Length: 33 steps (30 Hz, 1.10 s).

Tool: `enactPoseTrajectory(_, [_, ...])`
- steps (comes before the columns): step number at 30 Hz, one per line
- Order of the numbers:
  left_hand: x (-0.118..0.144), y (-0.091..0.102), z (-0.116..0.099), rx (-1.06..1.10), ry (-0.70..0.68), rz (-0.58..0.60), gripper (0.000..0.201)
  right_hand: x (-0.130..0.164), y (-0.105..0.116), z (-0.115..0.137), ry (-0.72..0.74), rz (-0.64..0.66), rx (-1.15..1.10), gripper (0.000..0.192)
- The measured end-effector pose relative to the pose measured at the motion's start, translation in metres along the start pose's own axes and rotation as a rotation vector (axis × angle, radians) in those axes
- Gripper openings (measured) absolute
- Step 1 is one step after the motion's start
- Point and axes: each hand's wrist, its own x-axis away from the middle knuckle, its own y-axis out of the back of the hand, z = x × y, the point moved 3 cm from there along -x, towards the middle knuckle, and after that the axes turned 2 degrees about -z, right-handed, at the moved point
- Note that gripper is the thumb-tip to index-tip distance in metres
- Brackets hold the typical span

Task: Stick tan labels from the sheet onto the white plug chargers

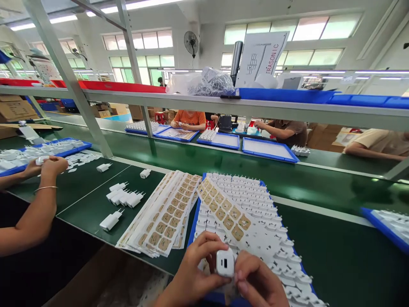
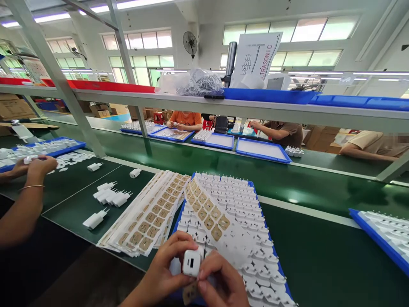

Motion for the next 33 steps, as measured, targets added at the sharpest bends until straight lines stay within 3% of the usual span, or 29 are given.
enactPoseTrajectory(4, [-0.001, 0.003, -0.006, -0.091, -0.014, -0.110, 0.041, 0.001, 0.000, 0.003, -0.030, -0.111, 0.036, 0.007])
enactPoseTrajectory(9, [-0.003, 0.003, -0.013, -0.163, -0.052, -0.083, 0.034, -0.007, 0.006, 0.003, -0.065, -0.211, 0.090, 0.003])
enactPoseTrajectory(17, [-0.002, 0.000, -0.014, -0.196, -0.041, -0.086, 0.035, -0.012, -0.006, 0.007, -0.101, -0.212, 0.183, 0.003])
enactPoseTrajectory(33, [-0.003, -0.001, -0.014, -0.212, -0.064, -0.061, 0.040, -0.012, -0.008, 0.007, -0.111, -0.212, 0.177, 0.005])
